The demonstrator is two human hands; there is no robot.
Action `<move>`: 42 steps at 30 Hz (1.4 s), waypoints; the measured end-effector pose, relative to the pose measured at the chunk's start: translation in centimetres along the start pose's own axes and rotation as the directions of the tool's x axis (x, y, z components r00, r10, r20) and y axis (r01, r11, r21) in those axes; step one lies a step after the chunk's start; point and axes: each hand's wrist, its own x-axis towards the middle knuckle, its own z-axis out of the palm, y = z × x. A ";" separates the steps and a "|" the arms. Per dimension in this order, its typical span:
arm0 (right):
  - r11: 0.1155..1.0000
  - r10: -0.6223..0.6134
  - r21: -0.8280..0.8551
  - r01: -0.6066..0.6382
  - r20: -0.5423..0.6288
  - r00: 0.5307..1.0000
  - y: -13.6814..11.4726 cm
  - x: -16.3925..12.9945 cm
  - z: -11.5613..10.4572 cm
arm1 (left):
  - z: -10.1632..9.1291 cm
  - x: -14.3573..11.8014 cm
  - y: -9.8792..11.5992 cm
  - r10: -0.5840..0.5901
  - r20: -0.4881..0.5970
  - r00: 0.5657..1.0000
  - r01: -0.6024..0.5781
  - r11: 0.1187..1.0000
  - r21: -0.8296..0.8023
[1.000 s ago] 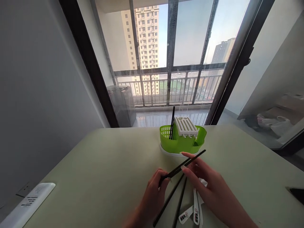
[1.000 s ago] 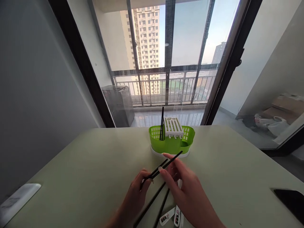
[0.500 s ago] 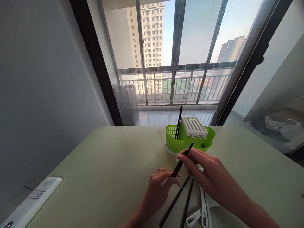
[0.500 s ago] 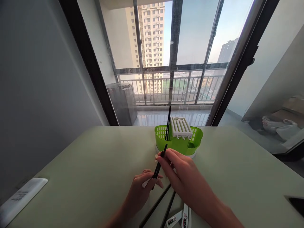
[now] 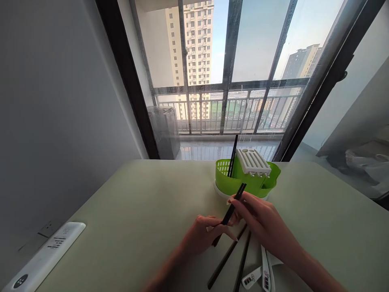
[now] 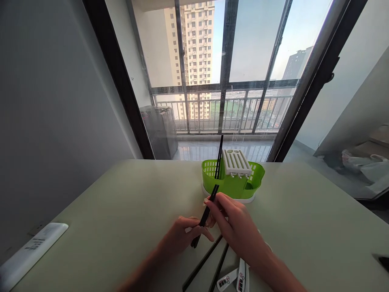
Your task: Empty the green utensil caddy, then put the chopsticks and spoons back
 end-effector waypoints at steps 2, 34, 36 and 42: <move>1.000 -0.017 -0.005 0.017 -0.003 1.000 -0.1 0.1 -0.1 | -0.4 0.0 -0.5 -0.057 0.064 0.996 0.060 0.997 -0.050; 0.923 -0.274 -0.372 0.103 -0.443 0.854 -5.4 9.9 -9.3 | -1.8 1.9 -4.7 -0.117 -0.474 0.873 0.020 0.979 -0.205; 0.895 -0.272 -0.439 0.077 -0.402 0.875 -4.1 11.5 -9.3 | -1.6 1.9 -4.8 -0.123 -0.468 0.875 0.030 0.979 -0.202; 0.863 -0.141 -0.505 0.024 -0.196 0.970 1.0 15.3 -8.1 | -1.4 1.8 -4.7 -0.131 -0.437 0.890 0.062 0.984 -0.168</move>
